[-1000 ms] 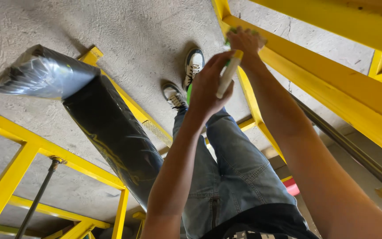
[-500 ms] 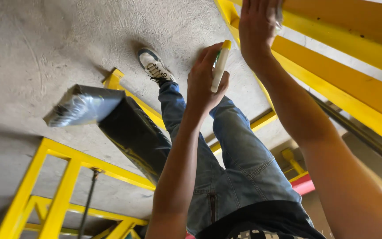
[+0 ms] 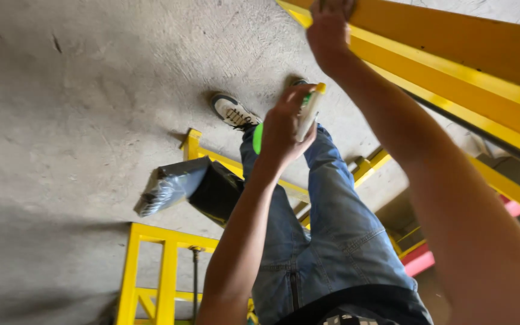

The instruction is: Cleaning gym equipment and weight plates using a spray bottle and a cloth.

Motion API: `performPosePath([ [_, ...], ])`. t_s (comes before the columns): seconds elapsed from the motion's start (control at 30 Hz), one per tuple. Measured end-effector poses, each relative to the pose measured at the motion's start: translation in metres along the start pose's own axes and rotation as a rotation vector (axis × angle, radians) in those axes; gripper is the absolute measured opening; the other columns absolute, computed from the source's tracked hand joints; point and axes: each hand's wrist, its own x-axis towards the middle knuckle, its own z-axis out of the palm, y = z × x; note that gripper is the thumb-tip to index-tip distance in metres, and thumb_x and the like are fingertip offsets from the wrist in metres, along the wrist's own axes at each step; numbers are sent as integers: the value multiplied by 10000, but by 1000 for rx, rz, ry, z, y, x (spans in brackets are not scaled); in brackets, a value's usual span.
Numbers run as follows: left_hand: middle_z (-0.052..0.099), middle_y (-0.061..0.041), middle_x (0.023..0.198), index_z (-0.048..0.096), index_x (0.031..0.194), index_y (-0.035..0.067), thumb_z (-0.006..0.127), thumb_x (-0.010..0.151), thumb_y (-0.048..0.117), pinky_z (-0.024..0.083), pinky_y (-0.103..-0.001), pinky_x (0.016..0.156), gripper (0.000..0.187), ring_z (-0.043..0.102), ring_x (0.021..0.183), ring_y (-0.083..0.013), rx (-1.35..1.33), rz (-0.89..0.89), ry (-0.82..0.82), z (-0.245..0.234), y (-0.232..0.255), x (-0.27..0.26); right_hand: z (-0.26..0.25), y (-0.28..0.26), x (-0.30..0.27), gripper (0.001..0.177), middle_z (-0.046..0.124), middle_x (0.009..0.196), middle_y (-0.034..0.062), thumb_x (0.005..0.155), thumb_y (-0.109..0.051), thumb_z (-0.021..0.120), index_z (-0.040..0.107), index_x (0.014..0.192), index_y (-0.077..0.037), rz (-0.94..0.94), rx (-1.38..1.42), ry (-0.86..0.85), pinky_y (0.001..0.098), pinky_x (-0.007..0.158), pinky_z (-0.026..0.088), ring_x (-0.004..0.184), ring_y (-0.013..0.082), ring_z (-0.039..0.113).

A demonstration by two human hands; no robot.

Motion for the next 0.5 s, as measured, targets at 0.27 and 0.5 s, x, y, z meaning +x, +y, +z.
performPosePath([
  [0.27, 619, -81, 1403, 538, 1419, 183, 725, 808, 58, 638, -352, 821, 652, 769, 867, -234, -26, 71, -142, -23, 57, 10, -115, 60, -253, 434, 507, 1474, 176, 903, -80, 624, 579, 1318, 39, 81, 81, 564, 465, 1278, 258, 1420, 333, 435],
  [0.5, 624, -89, 1388, 544, 1412, 184, 735, 806, 57, 626, -374, 864, 648, 753, 995, -313, -12, 111, -115, -36, 72, 12, -79, 40, -175, 579, 540, 1471, 195, 859, -184, 695, 615, 1392, 26, 215, -151, 464, 523, 1179, 333, 1371, 385, 489],
])
